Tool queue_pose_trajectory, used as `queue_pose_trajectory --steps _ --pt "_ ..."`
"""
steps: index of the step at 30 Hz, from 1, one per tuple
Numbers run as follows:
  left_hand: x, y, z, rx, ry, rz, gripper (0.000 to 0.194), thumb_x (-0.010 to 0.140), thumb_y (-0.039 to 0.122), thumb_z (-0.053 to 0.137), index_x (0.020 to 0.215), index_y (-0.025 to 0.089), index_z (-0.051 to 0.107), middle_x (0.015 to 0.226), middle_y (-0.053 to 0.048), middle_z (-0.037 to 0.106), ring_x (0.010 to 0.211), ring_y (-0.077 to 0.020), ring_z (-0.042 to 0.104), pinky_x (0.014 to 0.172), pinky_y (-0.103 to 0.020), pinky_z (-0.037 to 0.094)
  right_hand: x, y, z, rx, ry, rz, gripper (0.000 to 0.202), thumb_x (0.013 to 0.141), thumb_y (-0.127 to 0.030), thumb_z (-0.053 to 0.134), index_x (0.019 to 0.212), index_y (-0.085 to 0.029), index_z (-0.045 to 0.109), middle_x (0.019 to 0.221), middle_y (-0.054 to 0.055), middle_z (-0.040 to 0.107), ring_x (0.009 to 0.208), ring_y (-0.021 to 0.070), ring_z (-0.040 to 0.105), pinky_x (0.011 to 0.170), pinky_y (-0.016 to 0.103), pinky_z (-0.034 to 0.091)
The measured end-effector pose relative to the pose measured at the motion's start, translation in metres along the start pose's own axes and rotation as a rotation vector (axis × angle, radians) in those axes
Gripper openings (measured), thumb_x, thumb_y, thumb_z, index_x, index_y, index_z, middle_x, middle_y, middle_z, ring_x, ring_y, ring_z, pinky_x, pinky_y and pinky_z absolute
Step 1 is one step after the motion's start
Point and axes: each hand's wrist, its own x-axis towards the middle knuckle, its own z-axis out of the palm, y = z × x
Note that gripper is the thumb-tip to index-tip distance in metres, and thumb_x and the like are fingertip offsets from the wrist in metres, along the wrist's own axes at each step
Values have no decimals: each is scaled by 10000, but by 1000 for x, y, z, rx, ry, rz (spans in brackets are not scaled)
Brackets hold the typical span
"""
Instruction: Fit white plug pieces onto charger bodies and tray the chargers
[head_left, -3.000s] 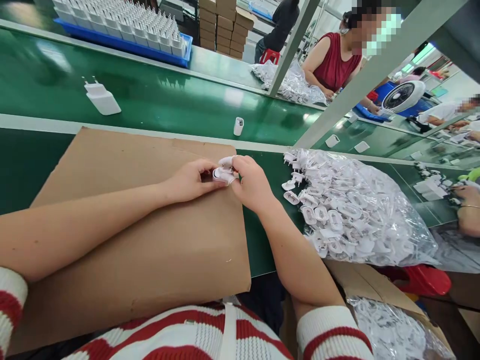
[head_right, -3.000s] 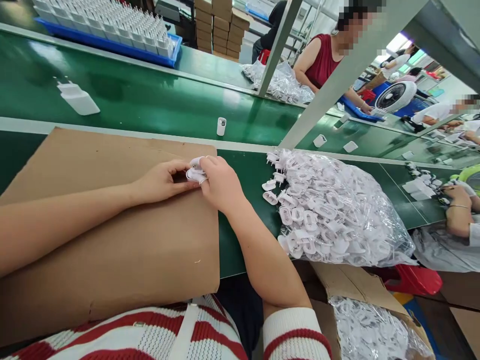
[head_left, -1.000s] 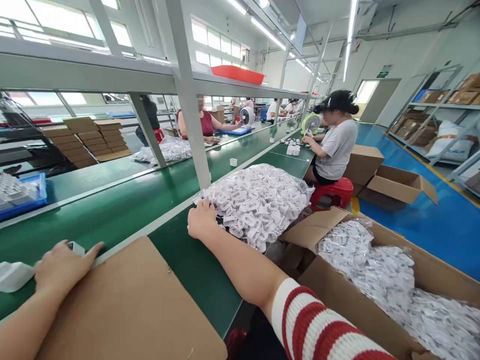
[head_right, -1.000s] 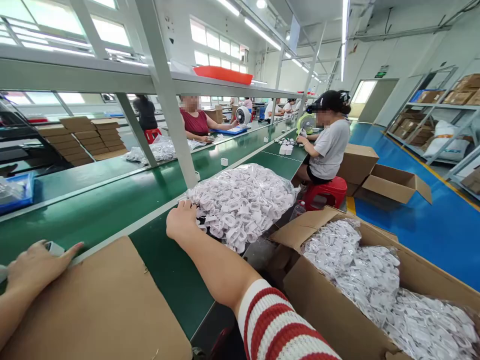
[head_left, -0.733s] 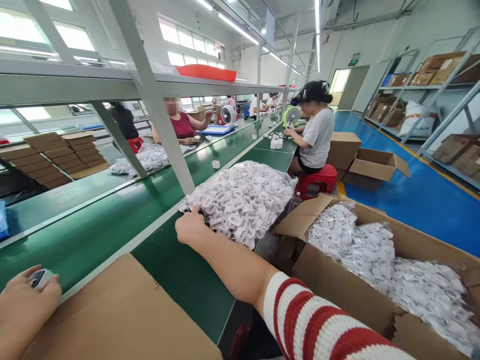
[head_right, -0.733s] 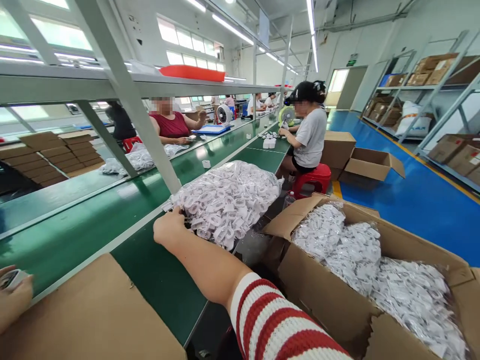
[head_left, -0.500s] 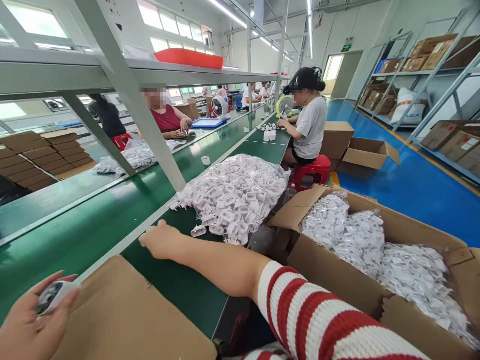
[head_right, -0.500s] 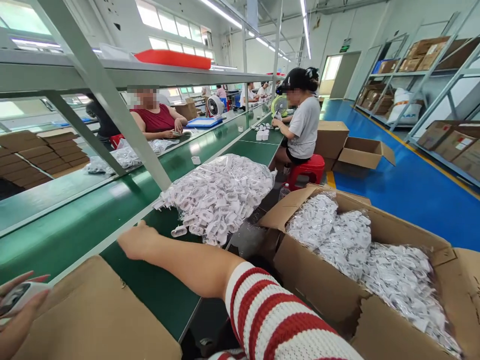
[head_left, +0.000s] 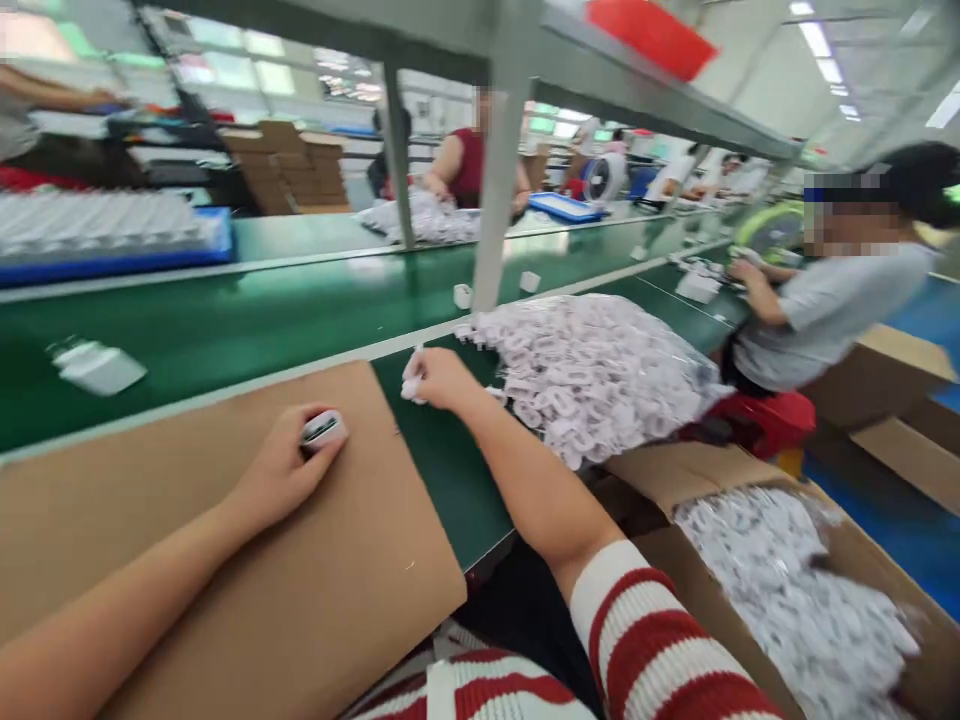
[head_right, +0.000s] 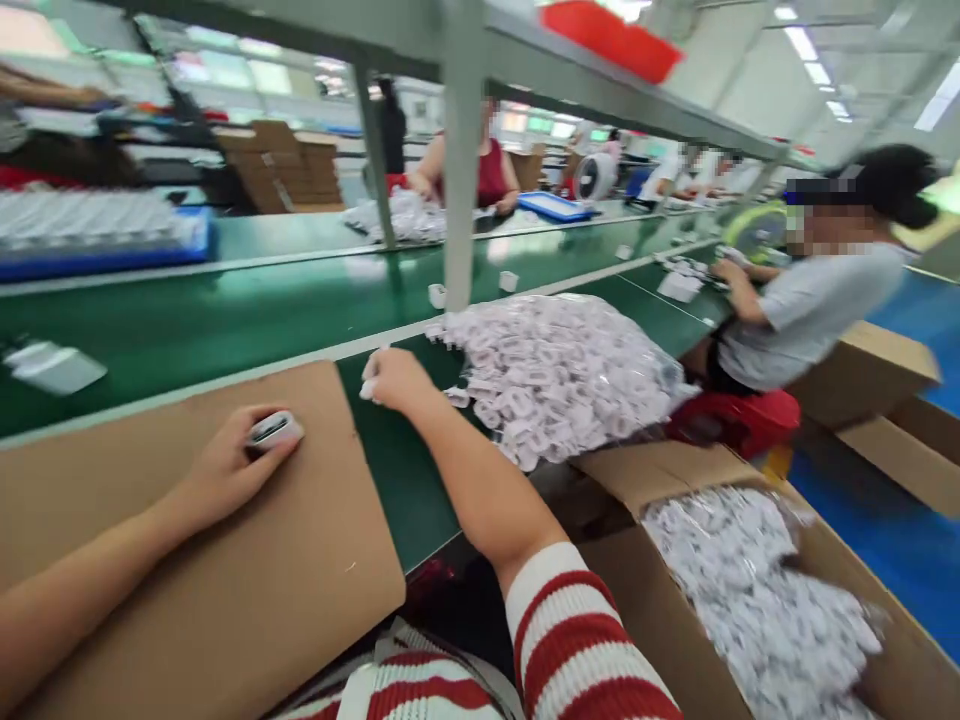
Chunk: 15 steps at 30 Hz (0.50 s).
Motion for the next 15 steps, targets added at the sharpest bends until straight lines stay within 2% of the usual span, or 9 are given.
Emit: queue_pose_trajectory --steps 2,4,7,10,12,15 --pt "-5 4 4 -78 10 46 452 938 506 572 1278 211 533 1267 -99 609 1175 -289 593 1073 -430 484 4 5 6 389 8 24 268 685 -131 803 925 -173 692 792 15 728 752 171 708 699 274 570" --pt "-10 7 6 -158 31 63 520 914 512 616 1322 199 538 1298 -100 606 1171 -279 591 1031 -400 498 3 5 11 667 -70 55 367 606 -166 842 941 -178 692 841 28 743 766 169 699 617 243 531" --pt "-14 12 8 -189 45 59 525 867 527 666 1246 172 591 1251 -112 619 1134 -283 592 962 -389 509 -5 -2 15 855 -205 96 461 520 -232 899 939 -190 712 912 37 759 807 171 695 591 228 485" --pt "-16 14 6 -255 5 19 433 873 542 651 1088 166 645 1059 -89 650 942 -242 614 820 -352 514 -16 -12 19 836 -270 111 504 512 -331 938 953 -195 733 884 37 758 817 186 696 627 254 484" --pt "-16 14 5 -318 -12 -1 428 862 542 664 1071 169 660 1008 -72 652 877 -222 612 769 -333 504 -22 -17 24 746 -256 77 478 549 -381 931 945 -195 739 879 45 756 836 208 699 679 294 514" --pt "-16 14 5 -349 -1 -21 428 836 546 693 1046 173 680 1001 -64 657 886 -222 616 763 -326 496 -30 -20 31 408 -182 -92 276 709 -356 838 922 -207 745 932 60 748 885 228 687 799 368 541"
